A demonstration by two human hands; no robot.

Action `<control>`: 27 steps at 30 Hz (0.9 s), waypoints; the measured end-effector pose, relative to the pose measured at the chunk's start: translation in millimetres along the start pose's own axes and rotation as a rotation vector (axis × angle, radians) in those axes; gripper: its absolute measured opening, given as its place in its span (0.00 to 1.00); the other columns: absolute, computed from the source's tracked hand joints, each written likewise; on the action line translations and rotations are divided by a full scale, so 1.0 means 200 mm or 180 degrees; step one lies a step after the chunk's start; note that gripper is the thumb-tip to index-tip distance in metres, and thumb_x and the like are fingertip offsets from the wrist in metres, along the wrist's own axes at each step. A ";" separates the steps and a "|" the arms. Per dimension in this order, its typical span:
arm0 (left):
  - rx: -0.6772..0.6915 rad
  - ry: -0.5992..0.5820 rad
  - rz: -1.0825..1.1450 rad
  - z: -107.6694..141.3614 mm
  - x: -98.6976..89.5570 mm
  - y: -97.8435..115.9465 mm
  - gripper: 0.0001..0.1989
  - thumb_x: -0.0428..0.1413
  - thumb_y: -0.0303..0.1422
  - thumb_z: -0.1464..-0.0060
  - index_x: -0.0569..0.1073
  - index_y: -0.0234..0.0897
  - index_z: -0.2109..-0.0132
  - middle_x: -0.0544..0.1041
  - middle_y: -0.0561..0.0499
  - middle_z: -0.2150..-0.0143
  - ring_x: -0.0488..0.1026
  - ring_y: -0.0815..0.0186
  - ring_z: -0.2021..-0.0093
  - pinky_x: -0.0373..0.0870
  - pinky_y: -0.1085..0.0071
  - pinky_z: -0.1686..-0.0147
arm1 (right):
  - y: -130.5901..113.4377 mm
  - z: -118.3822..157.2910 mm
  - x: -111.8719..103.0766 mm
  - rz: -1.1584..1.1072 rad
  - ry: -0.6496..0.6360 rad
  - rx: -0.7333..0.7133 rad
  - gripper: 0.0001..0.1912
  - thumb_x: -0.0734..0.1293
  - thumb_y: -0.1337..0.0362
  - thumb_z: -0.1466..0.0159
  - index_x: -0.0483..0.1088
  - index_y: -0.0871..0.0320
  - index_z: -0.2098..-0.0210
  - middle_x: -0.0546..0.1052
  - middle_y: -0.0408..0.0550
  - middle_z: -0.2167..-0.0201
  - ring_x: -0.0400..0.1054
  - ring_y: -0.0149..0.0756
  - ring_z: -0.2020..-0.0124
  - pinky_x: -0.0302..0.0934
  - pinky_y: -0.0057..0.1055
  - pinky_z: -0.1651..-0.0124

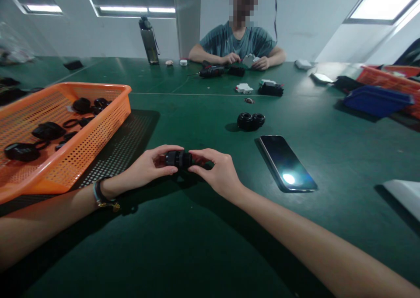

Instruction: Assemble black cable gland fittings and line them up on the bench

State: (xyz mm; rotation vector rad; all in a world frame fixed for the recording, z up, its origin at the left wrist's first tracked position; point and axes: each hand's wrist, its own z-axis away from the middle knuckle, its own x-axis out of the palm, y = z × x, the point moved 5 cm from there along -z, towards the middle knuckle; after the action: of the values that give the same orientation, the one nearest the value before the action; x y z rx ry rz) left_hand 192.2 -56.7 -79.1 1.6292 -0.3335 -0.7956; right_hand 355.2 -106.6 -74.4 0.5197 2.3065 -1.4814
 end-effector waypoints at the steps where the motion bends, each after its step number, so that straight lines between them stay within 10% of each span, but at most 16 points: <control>1: 0.0001 -0.0002 0.0002 0.00 0.00 0.00 0.24 0.60 0.32 0.55 0.70 0.34 0.48 0.74 0.45 0.50 0.74 0.63 0.56 0.71 0.67 0.55 | 0.00 0.00 0.00 0.0004 -0.0010 0.0003 0.14 0.70 0.67 0.45 0.76 0.56 0.58 0.80 0.47 0.65 0.74 0.35 0.67 0.70 0.34 0.61; 27: 0.0019 -0.0008 0.0006 0.01 0.00 0.00 0.25 0.60 0.33 0.56 0.69 0.33 0.48 0.74 0.45 0.49 0.74 0.63 0.55 0.71 0.67 0.54 | 0.00 0.00 0.00 -0.0056 0.0011 0.0047 0.17 0.70 0.69 0.47 0.75 0.55 0.57 0.80 0.46 0.65 0.74 0.35 0.66 0.70 0.35 0.61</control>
State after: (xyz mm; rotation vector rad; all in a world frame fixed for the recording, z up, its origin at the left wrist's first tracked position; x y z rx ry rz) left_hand 191.9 -57.8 -78.8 1.6335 -0.3392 -0.7959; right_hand 355.6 -106.3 -75.0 0.5078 2.3101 -1.5077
